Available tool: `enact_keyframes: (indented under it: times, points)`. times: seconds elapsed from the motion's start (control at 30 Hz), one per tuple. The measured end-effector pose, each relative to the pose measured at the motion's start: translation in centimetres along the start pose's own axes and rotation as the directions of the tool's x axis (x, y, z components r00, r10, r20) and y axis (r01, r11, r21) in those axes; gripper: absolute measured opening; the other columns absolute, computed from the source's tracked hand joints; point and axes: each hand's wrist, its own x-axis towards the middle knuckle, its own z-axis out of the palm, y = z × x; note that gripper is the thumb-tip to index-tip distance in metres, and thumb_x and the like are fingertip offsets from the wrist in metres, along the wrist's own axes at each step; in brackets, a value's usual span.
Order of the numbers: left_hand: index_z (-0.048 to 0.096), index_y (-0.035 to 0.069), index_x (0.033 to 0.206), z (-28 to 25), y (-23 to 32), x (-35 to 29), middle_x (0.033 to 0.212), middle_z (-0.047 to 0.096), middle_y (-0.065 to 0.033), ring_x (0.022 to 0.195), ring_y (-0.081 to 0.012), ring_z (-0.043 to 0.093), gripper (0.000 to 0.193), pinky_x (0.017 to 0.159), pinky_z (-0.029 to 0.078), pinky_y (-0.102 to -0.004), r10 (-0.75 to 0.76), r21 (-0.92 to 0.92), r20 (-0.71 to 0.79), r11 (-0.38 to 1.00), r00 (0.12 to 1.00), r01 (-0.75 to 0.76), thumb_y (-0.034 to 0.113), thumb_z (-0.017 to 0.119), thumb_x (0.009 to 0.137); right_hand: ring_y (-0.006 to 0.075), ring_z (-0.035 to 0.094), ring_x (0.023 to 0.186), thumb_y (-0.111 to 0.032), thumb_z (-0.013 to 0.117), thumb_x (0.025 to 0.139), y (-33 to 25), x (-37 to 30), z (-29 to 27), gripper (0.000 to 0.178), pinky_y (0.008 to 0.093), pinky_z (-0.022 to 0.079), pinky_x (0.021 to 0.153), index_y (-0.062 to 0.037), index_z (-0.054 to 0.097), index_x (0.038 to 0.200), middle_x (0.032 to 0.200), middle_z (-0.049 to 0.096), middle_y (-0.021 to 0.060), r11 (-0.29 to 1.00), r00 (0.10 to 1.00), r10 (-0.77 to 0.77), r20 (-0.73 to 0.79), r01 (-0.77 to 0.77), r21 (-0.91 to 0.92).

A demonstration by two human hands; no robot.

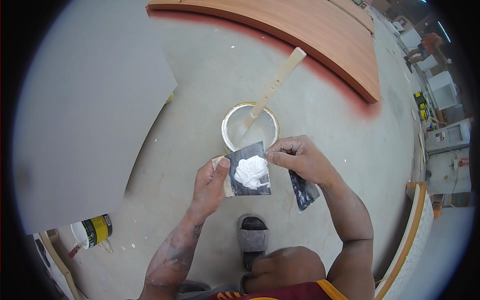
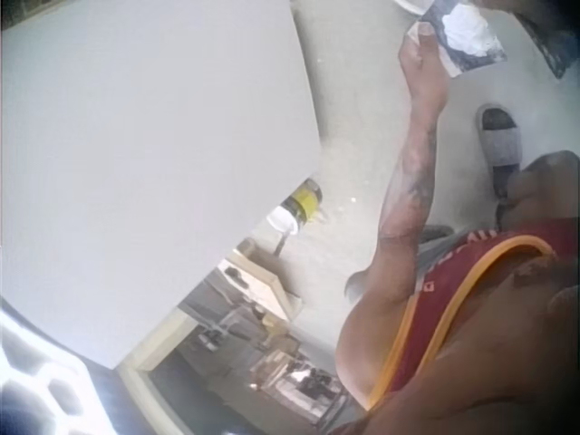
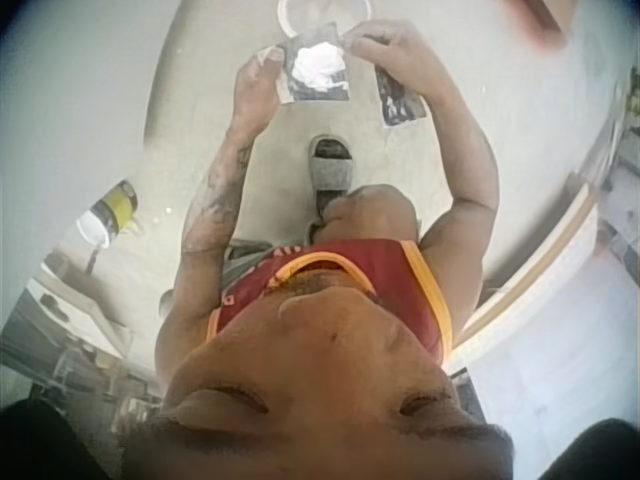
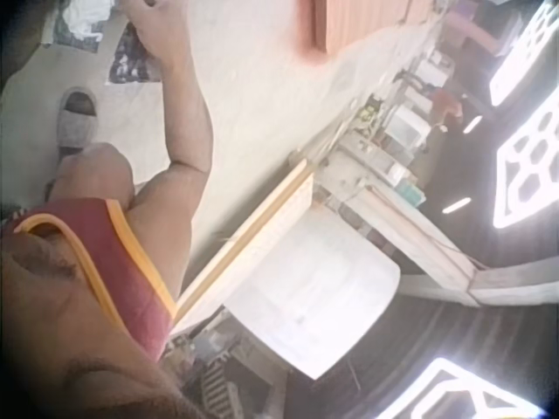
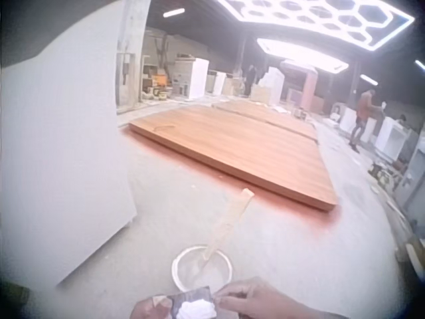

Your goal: The person scrapes putty from two metal spatulas, then dips a wooden stick into a paint bucket to retrieve more putty. The person then applies the putty to the exterior surface and edges of a white wooden cabinet using a spatula.

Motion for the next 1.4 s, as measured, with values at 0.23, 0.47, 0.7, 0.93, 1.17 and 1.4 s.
enact_keyframes:
  times: [0.23,0.47,0.7,0.93,1.17,1.4]
  points:
    - [0.062,0.000,0.109,0.6,-0.1,-0.1,0.091,0.066,0.0011,0.076,-0.0028,0.057,0.038,0.064,0.048,-0.0210,0.073,-0.029,-0.055,0.997,0.996,-0.074,0.036,0.047,0.107,0.0055,0.054,0.075,-0.016,0.070,0.091,-0.4,-1.3,-0.9,0.017,0.0232,0.043,0.068,0.0002,0.075,0.093,0.078,0.066,-0.0013,0.999,1.000,0.031,0.006,-0.031,0.014]
    - [0.062,0.002,0.107,-0.4,-0.8,-0.5,0.083,0.065,0.0000,0.064,-0.0057,0.059,0.040,0.054,0.048,-0.0232,-0.023,-0.019,-0.108,1.000,0.994,0.021,0.039,0.047,0.107,0.0124,0.060,0.082,-0.018,0.066,0.089,4.4,-5.5,-3.6,0.022,0.0290,0.046,0.072,-0.0003,0.073,0.101,0.081,0.066,0.0032,0.990,0.990,0.133,-0.038,-0.130,0.058]
    - [0.060,0.003,0.106,-2.3,-2.3,-1.3,0.076,0.062,-0.0004,0.058,-0.0063,0.057,0.038,0.048,0.046,-0.0234,-0.060,-0.028,-0.255,0.998,0.965,0.055,0.039,0.046,0.107,0.0239,0.061,0.073,-0.026,0.070,0.080,13.5,-3.2,-3.9,0.067,0.0374,0.049,0.070,-0.0140,0.051,0.143,0.073,0.057,0.0078,0.740,0.947,0.183,-0.263,-0.309,-0.597]
    - [0.057,0.006,0.106,-3.0,-2.6,-2.0,0.077,0.062,-0.0003,0.055,-0.0066,0.056,0.036,0.043,0.042,-0.0236,-0.050,-0.062,-0.273,0.998,0.961,0.035,0.040,0.048,0.105,0.0270,0.056,0.071,-0.024,0.068,0.081,23.4,-0.5,-1.0,0.070,0.0378,0.048,0.072,-0.0108,0.049,0.146,0.075,0.057,0.0093,0.756,0.980,0.093,-0.176,-0.184,-0.628]
    - [0.055,0.006,0.110,-5.6,-3.8,-2.7,0.081,0.062,-0.0002,0.061,-0.0081,0.058,0.036,0.047,0.044,-0.0244,-0.052,-0.101,-0.389,0.995,0.920,0.014,0.040,0.047,0.105,0.0162,0.059,0.075,-0.021,0.057,0.099,18.8,-6.9,1.4,0.039,0.0334,0.050,0.074,-0.0019,0.059,0.132,0.087,0.065,0.0007,0.954,0.917,0.271,-0.292,-0.296,-0.045]
    - [0.056,0.005,0.109,-6.2,-3.5,-3.0,0.084,0.062,-0.0016,0.065,-0.0095,0.058,0.038,0.052,0.047,-0.0266,-0.004,-0.118,-0.451,0.992,0.892,-0.055,0.041,0.045,0.106,0.0157,0.068,0.093,-0.018,0.057,0.101,15.6,-9.1,4.9,0.024,0.0333,0.054,0.089,-0.0004,0.061,0.116,0.101,0.070,0.0076,0.385,0.846,0.505,0.173,-0.400,0.832]
